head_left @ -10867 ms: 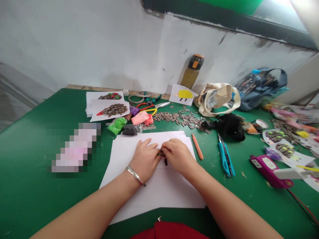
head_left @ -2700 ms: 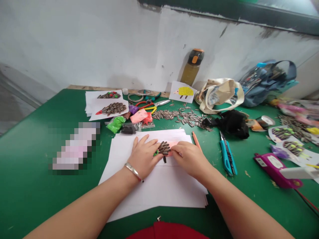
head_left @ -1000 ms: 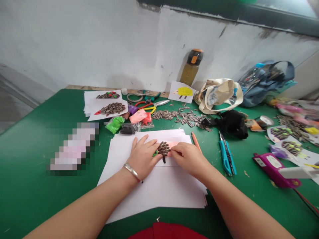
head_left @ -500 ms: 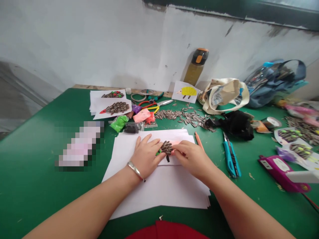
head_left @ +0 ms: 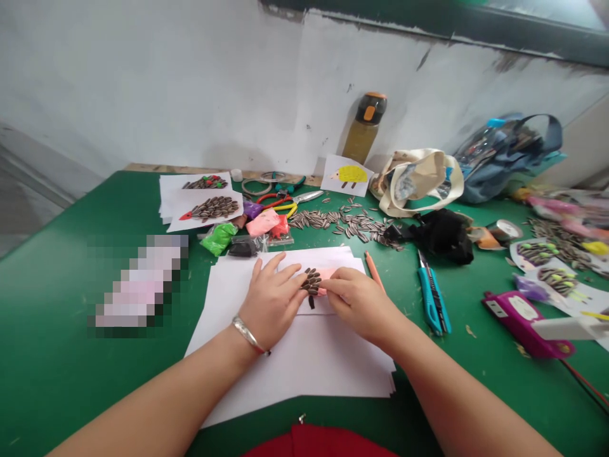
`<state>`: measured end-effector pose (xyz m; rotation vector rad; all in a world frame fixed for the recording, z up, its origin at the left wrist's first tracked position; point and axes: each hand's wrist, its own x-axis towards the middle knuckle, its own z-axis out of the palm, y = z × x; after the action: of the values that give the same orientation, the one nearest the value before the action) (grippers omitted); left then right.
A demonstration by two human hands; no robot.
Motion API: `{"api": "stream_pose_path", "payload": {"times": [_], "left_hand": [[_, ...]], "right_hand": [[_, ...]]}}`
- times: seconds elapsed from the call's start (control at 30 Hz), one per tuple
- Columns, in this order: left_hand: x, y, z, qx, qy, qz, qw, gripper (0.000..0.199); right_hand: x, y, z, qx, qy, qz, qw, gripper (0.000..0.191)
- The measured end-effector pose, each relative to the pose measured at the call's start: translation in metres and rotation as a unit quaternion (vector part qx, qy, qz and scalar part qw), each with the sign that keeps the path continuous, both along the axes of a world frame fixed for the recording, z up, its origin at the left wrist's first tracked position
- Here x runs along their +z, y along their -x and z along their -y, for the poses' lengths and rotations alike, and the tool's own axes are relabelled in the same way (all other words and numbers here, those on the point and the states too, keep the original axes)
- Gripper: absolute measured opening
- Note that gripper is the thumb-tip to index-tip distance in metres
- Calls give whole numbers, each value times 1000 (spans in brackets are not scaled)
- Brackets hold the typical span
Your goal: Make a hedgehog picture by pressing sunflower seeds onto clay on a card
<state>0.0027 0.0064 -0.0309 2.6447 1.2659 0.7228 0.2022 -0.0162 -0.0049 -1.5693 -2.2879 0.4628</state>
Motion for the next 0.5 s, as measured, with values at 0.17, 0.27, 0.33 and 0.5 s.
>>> {"api": "stream_pose_path", "payload": {"times": [0.17,0.27,0.33,0.5], "left_hand": [[-4,-1,-3,0,23,-18,1000,28],[-5,-2,-3,-1,20,-20,1000,29],[-5,-2,-2,-3,10,-15,1000,28],[-5,0,-3,-7,-6,-2,1000,27]], "right_hand": [[-2,1,-1,34,10,-8,999,25],[-2,0,-1,18,-1,-7,1000,26],[-1,-1,-1,-3,-9,-1,1000,27],[-2,0,-1,34,-8,14,999,26]]}}
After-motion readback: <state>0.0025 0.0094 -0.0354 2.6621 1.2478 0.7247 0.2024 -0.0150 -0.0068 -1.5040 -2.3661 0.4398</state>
